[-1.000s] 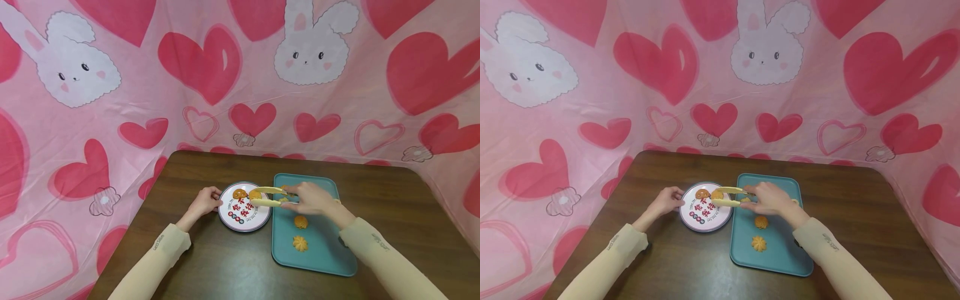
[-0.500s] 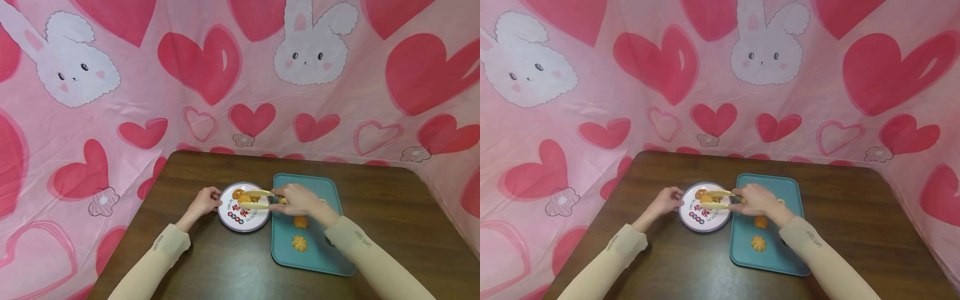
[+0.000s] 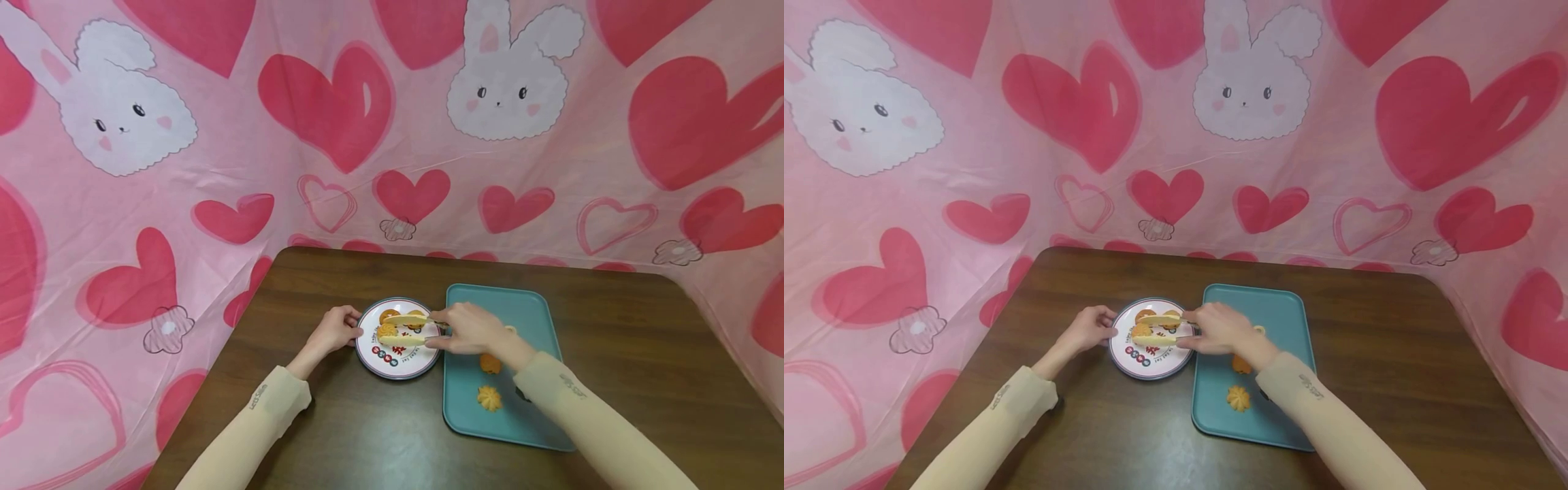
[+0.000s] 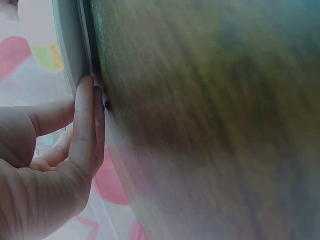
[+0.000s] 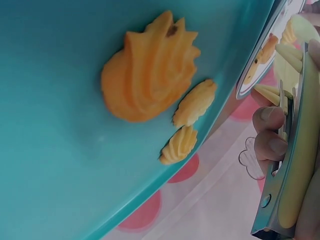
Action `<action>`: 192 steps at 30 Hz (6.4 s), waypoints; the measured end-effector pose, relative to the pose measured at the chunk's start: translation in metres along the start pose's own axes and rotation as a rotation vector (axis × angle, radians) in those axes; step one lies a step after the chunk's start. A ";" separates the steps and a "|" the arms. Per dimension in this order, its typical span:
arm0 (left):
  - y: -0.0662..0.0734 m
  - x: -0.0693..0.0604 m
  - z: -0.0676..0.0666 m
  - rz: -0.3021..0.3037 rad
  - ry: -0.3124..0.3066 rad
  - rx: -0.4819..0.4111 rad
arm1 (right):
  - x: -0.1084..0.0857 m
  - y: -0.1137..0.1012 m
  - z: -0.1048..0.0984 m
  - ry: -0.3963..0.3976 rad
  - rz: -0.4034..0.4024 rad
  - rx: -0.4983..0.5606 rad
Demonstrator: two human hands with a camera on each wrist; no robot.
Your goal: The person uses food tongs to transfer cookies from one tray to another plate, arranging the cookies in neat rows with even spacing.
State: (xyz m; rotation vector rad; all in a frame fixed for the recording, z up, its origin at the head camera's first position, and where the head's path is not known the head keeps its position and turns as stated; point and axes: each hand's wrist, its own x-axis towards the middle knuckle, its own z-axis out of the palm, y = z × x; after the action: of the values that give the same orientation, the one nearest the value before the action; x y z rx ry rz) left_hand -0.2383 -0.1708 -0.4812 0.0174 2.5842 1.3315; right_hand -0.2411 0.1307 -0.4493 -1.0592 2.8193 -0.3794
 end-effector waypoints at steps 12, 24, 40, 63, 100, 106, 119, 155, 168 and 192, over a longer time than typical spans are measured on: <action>0.000 0.000 0.000 -0.002 -0.006 0.008 | 0.011 -0.006 0.008 0.006 -0.022 -0.025; 0.000 0.000 0.000 0.001 -0.006 0.010 | 0.016 -0.009 0.015 0.018 -0.045 0.008; -0.002 0.001 0.000 0.006 -0.006 -0.006 | 0.017 -0.012 0.016 0.003 -0.030 0.009; -0.001 0.000 0.001 0.006 0.001 -0.014 | 0.016 -0.015 0.017 0.022 -0.019 -0.028; -0.001 0.000 0.000 -0.001 0.002 -0.003 | -0.045 0.036 -0.027 0.110 0.069 -0.036; 0.000 0.000 0.000 0.006 0.002 0.002 | -0.065 0.047 -0.031 0.149 0.045 -0.040; 0.000 0.000 0.000 -0.001 -0.001 0.013 | -0.117 0.065 -0.029 0.162 0.142 -0.058; -0.001 0.000 0.000 -0.003 -0.002 0.016 | -0.184 0.072 -0.001 0.204 0.138 -0.011; -0.001 0.000 -0.001 -0.002 -0.007 0.006 | -0.186 0.073 0.004 0.221 0.124 -0.017; -0.001 0.000 -0.001 -0.012 -0.005 -0.008 | -0.177 0.073 -0.007 0.222 0.101 -0.002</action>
State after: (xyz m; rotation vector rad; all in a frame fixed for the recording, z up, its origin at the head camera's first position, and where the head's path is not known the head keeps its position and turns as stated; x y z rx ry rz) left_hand -0.2387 -0.1717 -0.4813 0.0037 2.5708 1.3355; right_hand -0.1558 0.3015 -0.4606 -0.9227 3.0524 -0.5131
